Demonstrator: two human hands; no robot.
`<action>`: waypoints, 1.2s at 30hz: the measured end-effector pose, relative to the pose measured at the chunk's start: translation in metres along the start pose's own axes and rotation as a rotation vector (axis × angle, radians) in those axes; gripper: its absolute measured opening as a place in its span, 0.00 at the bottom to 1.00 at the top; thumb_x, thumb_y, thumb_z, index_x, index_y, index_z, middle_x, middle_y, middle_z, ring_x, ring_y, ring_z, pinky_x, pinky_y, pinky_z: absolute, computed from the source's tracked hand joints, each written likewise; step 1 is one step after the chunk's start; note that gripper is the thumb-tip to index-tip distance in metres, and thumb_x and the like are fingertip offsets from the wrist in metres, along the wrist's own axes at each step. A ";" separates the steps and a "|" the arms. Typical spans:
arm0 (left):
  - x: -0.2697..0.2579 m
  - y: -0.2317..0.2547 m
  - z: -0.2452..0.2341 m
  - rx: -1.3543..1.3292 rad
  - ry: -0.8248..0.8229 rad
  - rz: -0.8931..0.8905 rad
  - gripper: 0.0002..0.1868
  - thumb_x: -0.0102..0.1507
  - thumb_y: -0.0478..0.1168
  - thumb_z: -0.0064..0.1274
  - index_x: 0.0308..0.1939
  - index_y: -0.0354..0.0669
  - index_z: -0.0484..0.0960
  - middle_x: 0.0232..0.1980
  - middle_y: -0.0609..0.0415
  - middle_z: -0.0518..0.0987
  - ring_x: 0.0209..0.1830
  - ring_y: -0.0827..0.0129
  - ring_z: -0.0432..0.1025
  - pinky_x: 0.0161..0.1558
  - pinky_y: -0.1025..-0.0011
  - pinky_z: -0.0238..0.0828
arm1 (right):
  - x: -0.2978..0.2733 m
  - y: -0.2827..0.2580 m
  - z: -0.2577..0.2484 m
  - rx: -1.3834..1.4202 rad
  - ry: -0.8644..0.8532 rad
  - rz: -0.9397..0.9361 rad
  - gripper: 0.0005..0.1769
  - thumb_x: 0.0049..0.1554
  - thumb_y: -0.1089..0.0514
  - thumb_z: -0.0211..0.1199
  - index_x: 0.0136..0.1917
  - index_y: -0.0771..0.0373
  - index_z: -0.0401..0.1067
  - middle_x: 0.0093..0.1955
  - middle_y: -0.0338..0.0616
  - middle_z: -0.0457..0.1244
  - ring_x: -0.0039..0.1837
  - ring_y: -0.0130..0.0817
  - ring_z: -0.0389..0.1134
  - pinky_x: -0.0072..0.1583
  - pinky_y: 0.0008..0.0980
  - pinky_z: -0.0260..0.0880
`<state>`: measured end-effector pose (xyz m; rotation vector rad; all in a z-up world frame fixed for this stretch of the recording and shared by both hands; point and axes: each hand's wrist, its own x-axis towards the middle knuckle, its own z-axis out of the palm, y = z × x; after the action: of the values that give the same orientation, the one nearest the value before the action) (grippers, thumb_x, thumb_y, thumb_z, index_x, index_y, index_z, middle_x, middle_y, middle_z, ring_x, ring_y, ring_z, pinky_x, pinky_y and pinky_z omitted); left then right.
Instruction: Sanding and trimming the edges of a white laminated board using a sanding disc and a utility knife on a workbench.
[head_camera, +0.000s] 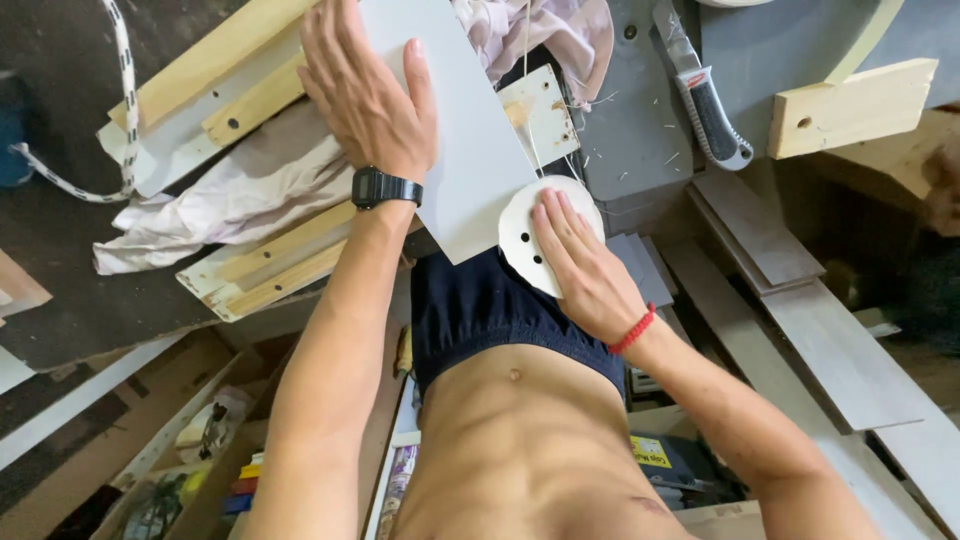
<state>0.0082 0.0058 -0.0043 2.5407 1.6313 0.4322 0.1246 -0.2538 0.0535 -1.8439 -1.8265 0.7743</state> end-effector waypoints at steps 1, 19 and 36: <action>-0.001 0.000 -0.001 0.001 -0.009 0.002 0.33 0.78 0.63 0.37 0.80 0.49 0.56 0.82 0.51 0.64 0.85 0.55 0.60 0.81 0.46 0.65 | -0.016 -0.001 0.004 -0.023 -0.043 0.022 0.42 0.55 0.83 0.41 0.83 0.78 0.45 0.85 0.72 0.43 0.87 0.65 0.43 0.84 0.58 0.51; -0.006 -0.015 0.027 -0.194 0.122 -0.038 0.32 0.81 0.56 0.31 0.84 0.45 0.49 0.87 0.48 0.55 0.93 0.50 0.44 0.97 0.46 0.50 | 0.040 0.003 -0.032 0.082 -0.020 0.035 0.42 0.61 0.75 0.55 0.84 0.75 0.44 0.86 0.71 0.44 0.88 0.62 0.43 0.84 0.61 0.49; -0.007 -0.008 0.010 -0.236 0.072 -0.047 0.33 0.82 0.56 0.31 0.86 0.44 0.45 0.89 0.49 0.53 0.94 0.50 0.47 0.96 0.49 0.54 | 0.080 -0.002 0.012 -0.117 0.214 0.092 0.29 0.73 0.76 0.49 0.84 0.75 0.47 0.86 0.67 0.46 0.88 0.61 0.46 0.86 0.58 0.54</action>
<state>0.0013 0.0039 -0.0167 2.3353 1.5551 0.6762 0.1131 -0.1748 0.0391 -2.0111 -1.6934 0.4874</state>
